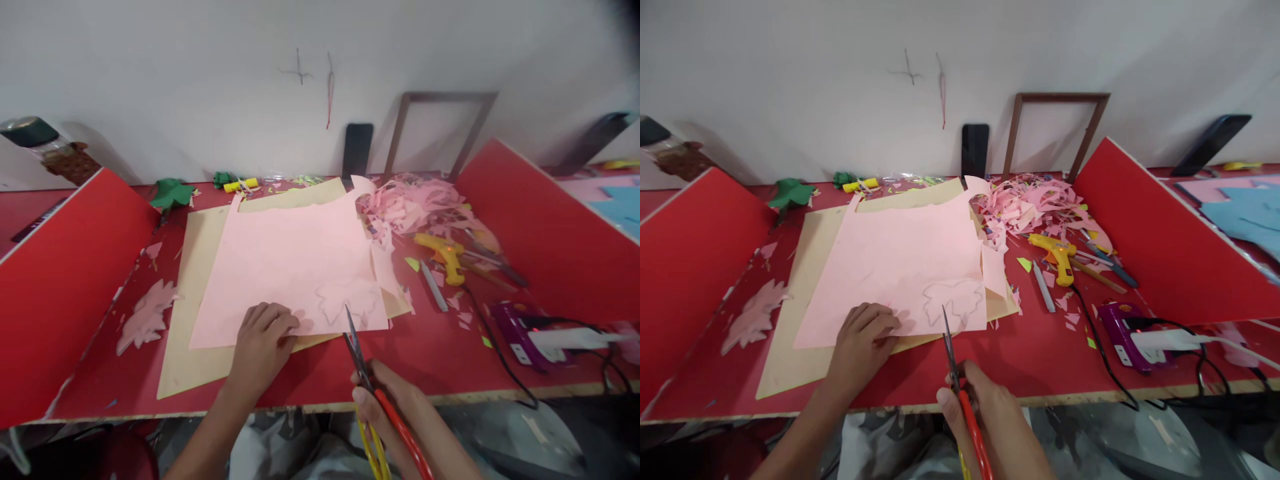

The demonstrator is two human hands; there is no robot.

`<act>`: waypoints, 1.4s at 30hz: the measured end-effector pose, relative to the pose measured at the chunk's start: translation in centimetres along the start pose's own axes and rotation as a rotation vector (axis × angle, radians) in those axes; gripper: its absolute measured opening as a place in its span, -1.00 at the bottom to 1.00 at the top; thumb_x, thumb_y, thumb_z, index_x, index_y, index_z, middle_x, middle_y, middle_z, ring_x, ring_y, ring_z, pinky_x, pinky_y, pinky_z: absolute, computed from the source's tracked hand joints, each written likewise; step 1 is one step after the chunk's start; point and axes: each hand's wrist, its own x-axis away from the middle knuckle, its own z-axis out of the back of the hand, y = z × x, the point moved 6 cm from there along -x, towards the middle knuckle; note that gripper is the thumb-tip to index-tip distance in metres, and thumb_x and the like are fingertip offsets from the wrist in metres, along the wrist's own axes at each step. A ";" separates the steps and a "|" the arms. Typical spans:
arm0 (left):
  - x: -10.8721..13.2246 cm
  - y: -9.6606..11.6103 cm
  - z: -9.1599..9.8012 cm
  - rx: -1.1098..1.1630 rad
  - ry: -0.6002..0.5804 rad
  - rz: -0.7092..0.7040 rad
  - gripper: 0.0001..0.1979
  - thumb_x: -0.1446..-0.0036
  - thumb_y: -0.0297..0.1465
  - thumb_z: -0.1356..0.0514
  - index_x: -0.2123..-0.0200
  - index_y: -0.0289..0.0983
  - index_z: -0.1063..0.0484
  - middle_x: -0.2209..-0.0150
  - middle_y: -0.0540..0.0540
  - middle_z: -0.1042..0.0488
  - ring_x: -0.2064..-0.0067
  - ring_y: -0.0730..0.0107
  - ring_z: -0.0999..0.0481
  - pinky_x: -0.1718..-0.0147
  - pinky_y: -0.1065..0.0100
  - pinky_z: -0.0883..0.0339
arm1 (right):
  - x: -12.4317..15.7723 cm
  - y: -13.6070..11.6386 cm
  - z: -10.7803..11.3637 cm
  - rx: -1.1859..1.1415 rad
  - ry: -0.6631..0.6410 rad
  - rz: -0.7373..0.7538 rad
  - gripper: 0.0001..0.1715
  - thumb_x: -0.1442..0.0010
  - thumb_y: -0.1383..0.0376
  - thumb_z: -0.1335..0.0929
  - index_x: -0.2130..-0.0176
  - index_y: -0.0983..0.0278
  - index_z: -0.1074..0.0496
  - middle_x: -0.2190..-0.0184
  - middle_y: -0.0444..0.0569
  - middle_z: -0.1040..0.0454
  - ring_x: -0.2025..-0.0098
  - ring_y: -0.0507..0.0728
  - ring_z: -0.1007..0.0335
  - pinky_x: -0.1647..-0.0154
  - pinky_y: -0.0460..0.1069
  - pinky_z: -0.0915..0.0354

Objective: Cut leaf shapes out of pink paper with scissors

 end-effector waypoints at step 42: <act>-1.1 3.6 -1.2 -0.005 0.323 -0.060 -0.71 -0.17 -0.58 -0.29 0.50 -0.23 -0.30 0.42 -0.01 -0.44 0.34 0.35 -0.28 0.30 0.26 -0.11 | -1.6 -1.8 -1.4 -0.114 -0.045 0.107 -0.34 -0.31 -0.25 -0.21 0.07 0.26 -0.34 0.25 0.04 -0.49 0.29 0.14 -0.45 0.23 0.01 -0.38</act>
